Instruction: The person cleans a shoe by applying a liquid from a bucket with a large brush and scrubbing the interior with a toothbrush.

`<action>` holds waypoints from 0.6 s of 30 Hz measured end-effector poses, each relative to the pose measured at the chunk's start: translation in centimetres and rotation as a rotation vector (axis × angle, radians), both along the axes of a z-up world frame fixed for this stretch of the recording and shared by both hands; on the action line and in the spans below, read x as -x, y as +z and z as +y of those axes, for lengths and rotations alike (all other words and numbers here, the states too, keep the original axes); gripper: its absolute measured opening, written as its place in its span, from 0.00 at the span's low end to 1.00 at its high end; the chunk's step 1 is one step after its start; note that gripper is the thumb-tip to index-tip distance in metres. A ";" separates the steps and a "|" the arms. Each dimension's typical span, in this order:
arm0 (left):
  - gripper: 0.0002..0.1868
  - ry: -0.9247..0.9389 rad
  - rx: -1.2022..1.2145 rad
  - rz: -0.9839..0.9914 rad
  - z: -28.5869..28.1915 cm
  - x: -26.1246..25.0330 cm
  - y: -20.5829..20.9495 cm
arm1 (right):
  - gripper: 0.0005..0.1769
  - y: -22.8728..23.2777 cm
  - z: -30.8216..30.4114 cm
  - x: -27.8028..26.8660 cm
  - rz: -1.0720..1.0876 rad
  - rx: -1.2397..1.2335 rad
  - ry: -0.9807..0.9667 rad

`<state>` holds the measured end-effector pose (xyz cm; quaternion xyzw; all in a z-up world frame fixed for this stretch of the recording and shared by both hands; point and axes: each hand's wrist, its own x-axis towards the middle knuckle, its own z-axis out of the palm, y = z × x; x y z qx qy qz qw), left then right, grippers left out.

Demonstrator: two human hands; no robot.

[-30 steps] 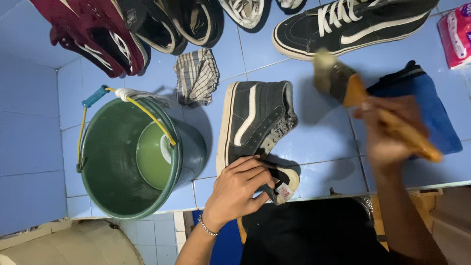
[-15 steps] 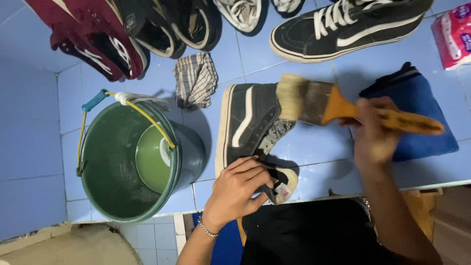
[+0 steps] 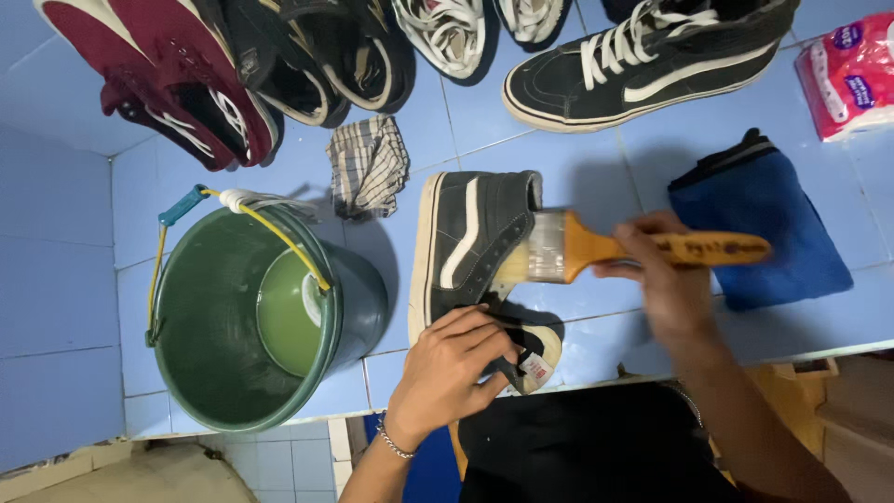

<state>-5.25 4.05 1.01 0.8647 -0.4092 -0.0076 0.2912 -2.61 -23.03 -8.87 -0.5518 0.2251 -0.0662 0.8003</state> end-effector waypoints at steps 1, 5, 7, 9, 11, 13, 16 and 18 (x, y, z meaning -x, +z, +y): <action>0.06 -0.023 -0.032 0.002 -0.1 0.0 0.0 | 0.06 1.6 0.8 -0.4 0.007 -0.010 0.016; 0.06 -0.019 -0.028 -0.009 -0.1 -0.2 0.6 | 0.13 -0.8 2.3 -1.9 -0.029 -0.068 0.166; 0.05 -0.026 -0.043 0.025 -0.3 0.1 0.6 | 0.15 3.0 3.4 -2.2 -0.013 -0.064 0.299; 0.05 -0.023 -0.064 0.049 -0.3 0.0 0.6 | 0.17 4.6 3.8 -2.8 -0.007 -0.062 0.441; 0.06 -0.022 -0.049 0.021 -0.5 0.2 0.4 | 0.09 4.0 3.5 -2.9 0.034 -0.133 0.426; 0.06 -0.037 -0.060 0.031 -0.6 0.3 0.1 | 0.09 4.2 3.6 -2.6 0.028 -0.076 0.435; 0.07 -0.056 -0.068 0.008 -0.6 0.0 0.5 | 0.08 4.0 2.8 -2.5 -0.098 0.280 0.457; 0.09 -0.060 -0.062 -0.015 -0.4 -0.1 0.6 | 0.08 3.3 1.4 -2.1 -0.210 0.580 0.459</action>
